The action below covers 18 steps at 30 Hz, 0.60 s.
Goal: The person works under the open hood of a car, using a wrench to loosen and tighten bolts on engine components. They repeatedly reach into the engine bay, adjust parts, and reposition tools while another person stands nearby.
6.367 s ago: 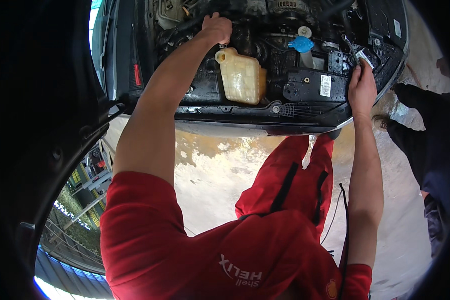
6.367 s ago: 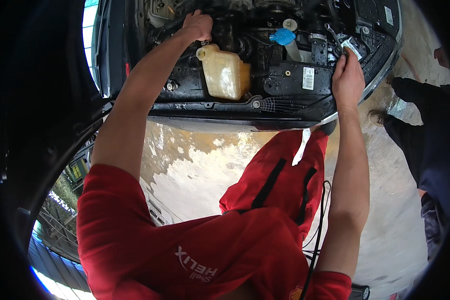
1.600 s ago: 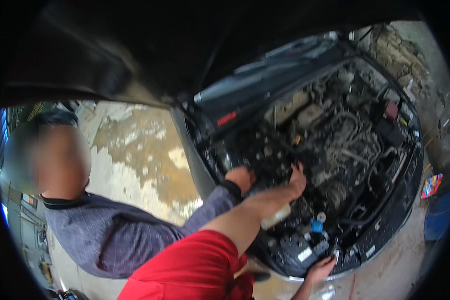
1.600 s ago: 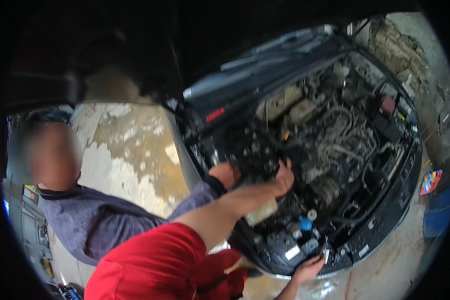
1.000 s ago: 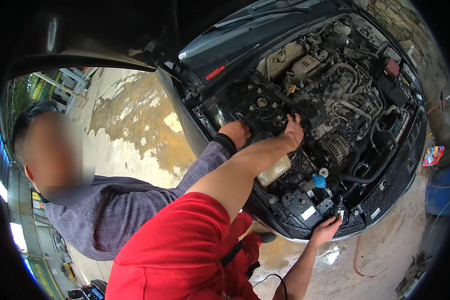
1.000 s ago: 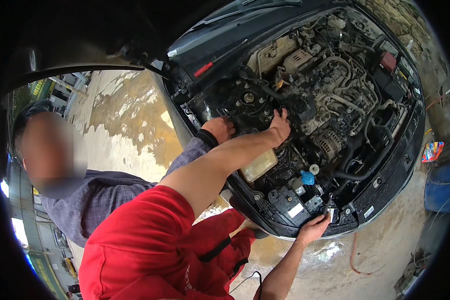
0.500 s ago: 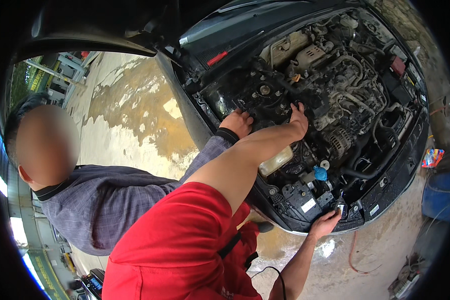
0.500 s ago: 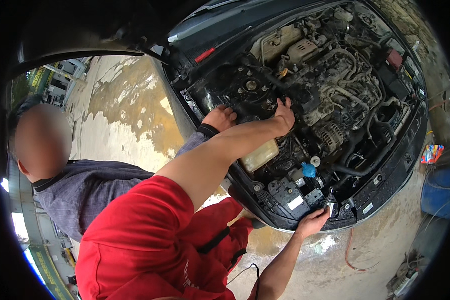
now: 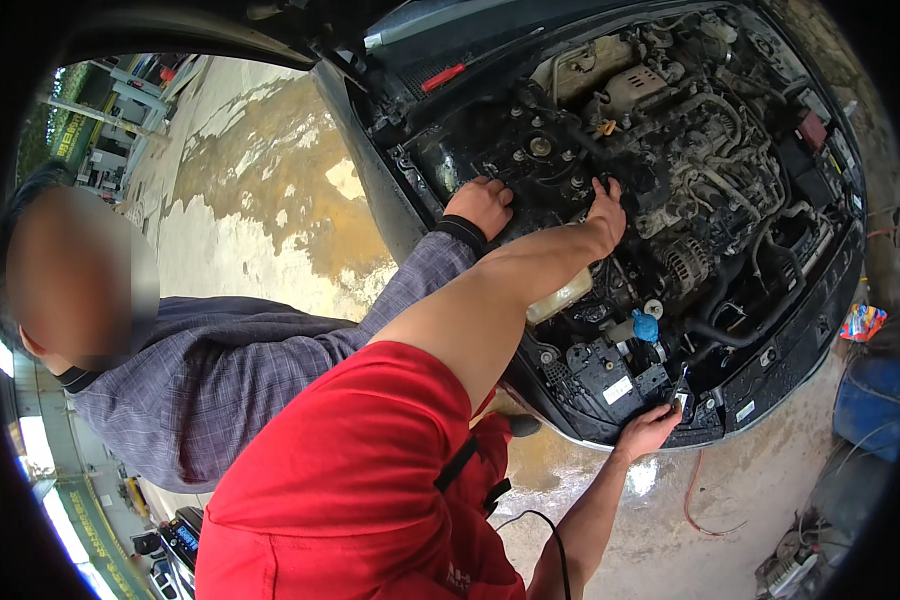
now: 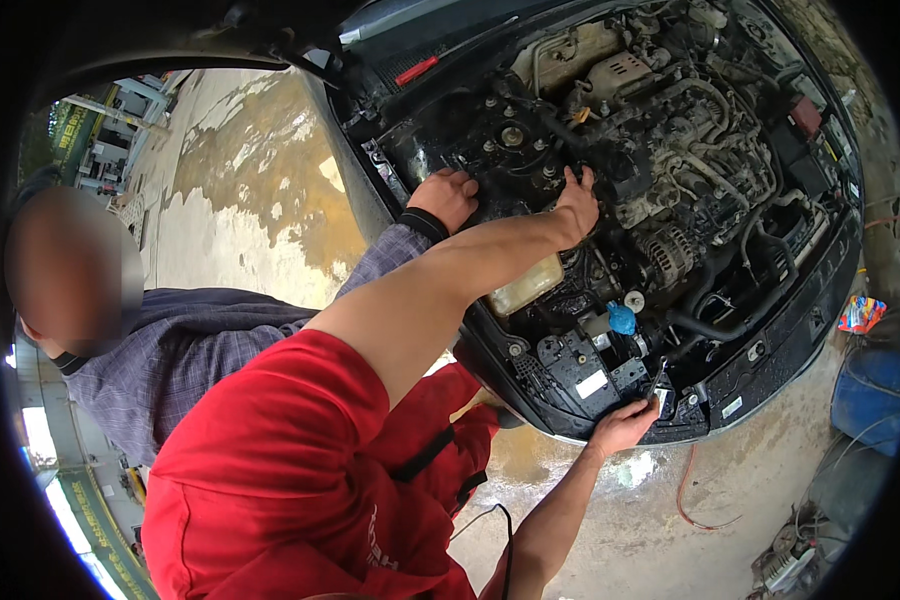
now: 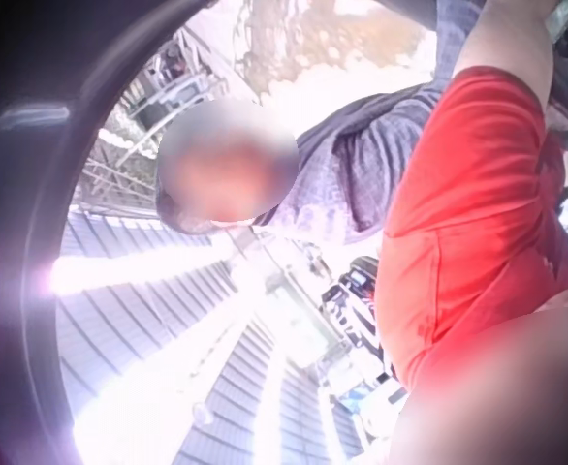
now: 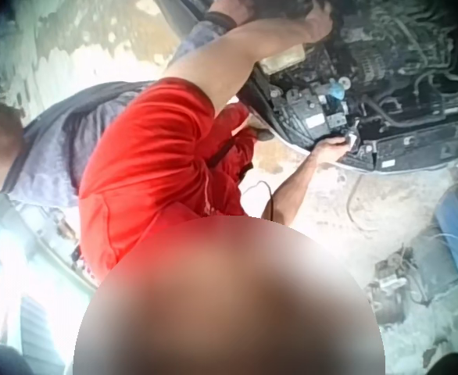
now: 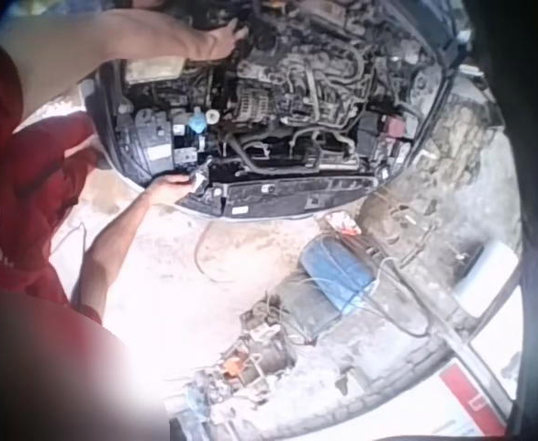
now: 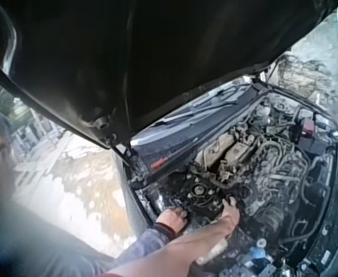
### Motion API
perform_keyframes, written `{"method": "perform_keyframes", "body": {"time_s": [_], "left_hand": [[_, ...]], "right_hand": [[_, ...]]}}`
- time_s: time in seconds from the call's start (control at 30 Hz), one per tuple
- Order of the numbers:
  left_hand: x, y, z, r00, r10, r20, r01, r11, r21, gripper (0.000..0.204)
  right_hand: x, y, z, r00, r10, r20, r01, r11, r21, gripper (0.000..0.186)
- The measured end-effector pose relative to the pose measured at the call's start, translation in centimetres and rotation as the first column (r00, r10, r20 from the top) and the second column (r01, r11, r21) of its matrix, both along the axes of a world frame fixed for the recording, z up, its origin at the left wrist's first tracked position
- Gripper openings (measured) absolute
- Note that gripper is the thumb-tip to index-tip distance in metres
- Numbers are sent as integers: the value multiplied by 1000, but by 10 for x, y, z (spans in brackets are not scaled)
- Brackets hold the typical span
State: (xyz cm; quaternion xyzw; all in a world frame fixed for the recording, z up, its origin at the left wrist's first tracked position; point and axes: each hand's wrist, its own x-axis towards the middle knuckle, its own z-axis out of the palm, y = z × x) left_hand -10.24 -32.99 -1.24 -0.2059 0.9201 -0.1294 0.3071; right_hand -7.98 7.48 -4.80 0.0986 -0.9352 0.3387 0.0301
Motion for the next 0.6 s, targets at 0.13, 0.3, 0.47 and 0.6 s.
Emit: {"method": "perform_keyframes", "body": {"time_s": [0.13, 0.3, 0.47, 0.6], "left_hand": [[1, 1, 14, 999, -23, 44, 22, 999, 36, 52], [-5, 0, 13, 998, 2, 66, -5, 999, 48, 56], [-6, -2, -2, 1000, 7, 4, -7, 999, 39, 57], [-2, -4, -6, 998, -60, 30, 60, 998, -8, 60]], "right_hand": [[-1, 1, -2, 1000, 12, -2, -12, 1000, -23, 35], [-1, 1, -2, 1000, 9, -6, -9, 1000, -7, 35], [-1, 0, -2, 1000, 0, -1, 0, 1000, 5, 35], [-2, -1, -1, 1000, -1, -5, 1, 1000, 21, 35]]}}
